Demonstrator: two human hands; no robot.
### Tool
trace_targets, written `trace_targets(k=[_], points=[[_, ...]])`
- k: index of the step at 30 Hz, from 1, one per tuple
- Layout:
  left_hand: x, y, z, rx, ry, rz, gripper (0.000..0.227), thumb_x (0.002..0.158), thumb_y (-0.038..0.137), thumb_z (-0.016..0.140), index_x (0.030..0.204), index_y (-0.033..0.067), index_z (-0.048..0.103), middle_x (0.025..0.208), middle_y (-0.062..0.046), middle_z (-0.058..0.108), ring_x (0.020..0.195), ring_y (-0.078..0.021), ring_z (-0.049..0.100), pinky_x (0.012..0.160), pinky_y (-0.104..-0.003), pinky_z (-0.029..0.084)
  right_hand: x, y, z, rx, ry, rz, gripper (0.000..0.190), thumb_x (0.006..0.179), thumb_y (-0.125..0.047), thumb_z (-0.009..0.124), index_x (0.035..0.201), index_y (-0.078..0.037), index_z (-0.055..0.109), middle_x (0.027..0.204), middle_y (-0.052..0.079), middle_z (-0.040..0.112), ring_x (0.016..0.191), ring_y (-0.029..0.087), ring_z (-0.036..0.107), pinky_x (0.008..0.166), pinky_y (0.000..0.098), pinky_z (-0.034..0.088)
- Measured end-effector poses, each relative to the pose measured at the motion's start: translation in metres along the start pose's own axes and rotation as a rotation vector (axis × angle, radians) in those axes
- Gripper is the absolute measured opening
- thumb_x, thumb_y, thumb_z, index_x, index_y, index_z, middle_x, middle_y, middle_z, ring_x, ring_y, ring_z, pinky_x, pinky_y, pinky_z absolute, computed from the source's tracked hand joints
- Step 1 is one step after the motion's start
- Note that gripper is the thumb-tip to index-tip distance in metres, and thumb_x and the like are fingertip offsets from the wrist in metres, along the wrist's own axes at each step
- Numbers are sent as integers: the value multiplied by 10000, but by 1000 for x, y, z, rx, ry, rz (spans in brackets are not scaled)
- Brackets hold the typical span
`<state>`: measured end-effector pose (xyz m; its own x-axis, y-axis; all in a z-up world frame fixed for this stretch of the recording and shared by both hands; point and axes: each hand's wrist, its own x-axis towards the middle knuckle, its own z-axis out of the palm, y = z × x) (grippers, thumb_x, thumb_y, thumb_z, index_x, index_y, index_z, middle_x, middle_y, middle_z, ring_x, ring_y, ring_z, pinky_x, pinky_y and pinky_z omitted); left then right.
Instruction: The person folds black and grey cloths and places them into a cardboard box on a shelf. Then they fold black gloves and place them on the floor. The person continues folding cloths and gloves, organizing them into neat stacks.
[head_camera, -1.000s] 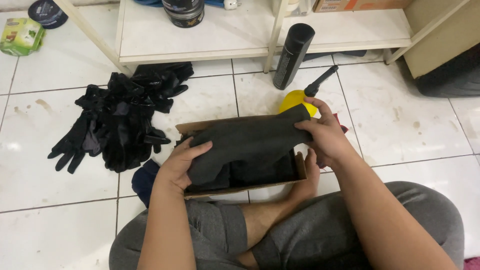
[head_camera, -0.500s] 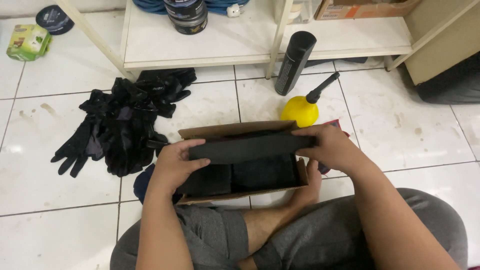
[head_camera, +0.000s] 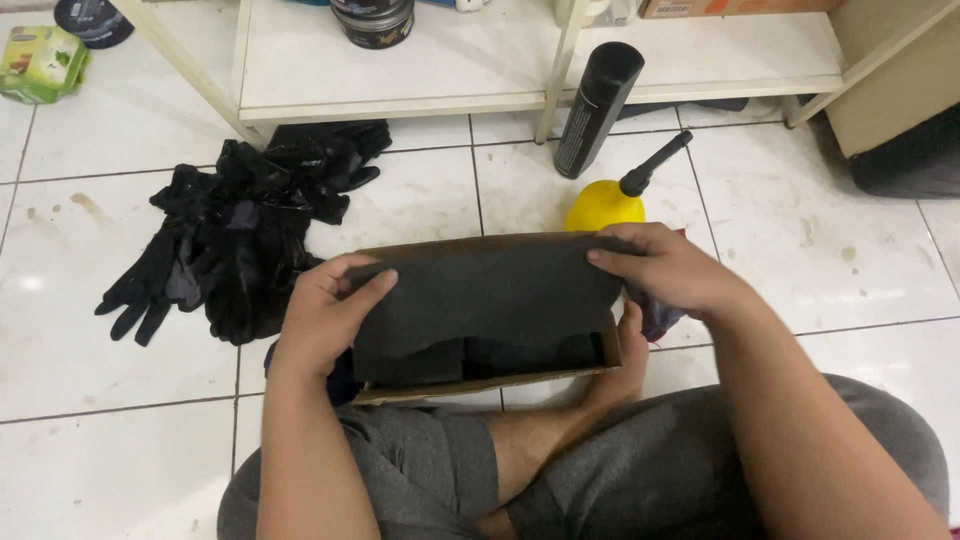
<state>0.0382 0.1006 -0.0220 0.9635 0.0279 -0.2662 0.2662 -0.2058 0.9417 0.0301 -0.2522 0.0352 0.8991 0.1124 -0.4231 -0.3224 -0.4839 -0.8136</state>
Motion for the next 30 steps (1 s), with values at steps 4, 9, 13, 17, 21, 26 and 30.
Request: trace_targets(k=[4, 9, 13, 17, 21, 26, 30], points=[[22, -36, 14, 261, 120, -152, 381, 862, 346, 810, 1182, 158, 724, 999, -100, 748, 874, -206, 706, 639, -339, 556, 50, 51, 36, -221, 141, 10, 350, 951, -230, 663, 1287, -133, 665, 1179, 134, 700, 1173, 344, 652, 1017, 490, 484], [-4, -7, 37, 850, 100, -13, 509, 812, 248, 785, 1276, 84, 652, 1186, -165, 665, 1177, -370, 625, 937, -465, 546, 41, 24, 66, -623, 37, -65, 623, 850, -150, 721, 1431, -90, 505, 1364, 229, 573, 1248, 391, 601, 1048, 495, 504], [-19, 3, 78, 883, -206, 140, 467, 805, 215, 784, 1253, 146, 674, 1243, -133, 633, 1229, -386, 576, 986, -486, 499, 47, 49, 73, -798, -47, -9, 645, 822, -142, 763, 1426, -147, 534, 1388, 215, 539, 1215, 404, 625, 1011, 496, 540], [-14, -21, 114, 893, -460, 212, 427, 802, 174, 764, 1223, 143, 698, 1253, -127, 635, 1257, -370, 540, 1018, -485, 438, 69, 93, 77, -851, -69, 93, 782, 798, -160, 797, 1497, -178, 448, 1326, 278, 503, 1124, 477, 649, 919, 543, 582], [-4, -39, 125, 998, -516, 236, 348, 853, 178, 713, 1198, 133, 716, 1224, -118, 665, 1211, -347, 563, 1014, -477, 398, 76, 100, 74, -882, -47, 21, 456, 881, -93, 667, 1336, -89, 629, 1096, 233, 697, 1029, 400, 720, 883, 461, 601], [-9, -35, 124, 1055, -527, 257, 281, 851, 218, 708, 1121, 159, 752, 1203, -83, 693, 1178, -320, 578, 996, -459, 373, 75, 88, 65, -786, 47, -44, 248, 894, -125, 634, 1107, -58, 742, 985, 192, 756, 981, 377, 733, 855, 454, 600], [-6, -50, 130, 1091, -505, 319, 181, 867, 211, 671, 1010, 184, 779, 1141, -50, 716, 1130, -297, 604, 962, -452, 367, 75, 76, 64, -682, 131, -62, 282, 923, -106, 554, 1128, -85, 747, 1005, 163, 747, 977, 343, 733, 865, 439, 596]])
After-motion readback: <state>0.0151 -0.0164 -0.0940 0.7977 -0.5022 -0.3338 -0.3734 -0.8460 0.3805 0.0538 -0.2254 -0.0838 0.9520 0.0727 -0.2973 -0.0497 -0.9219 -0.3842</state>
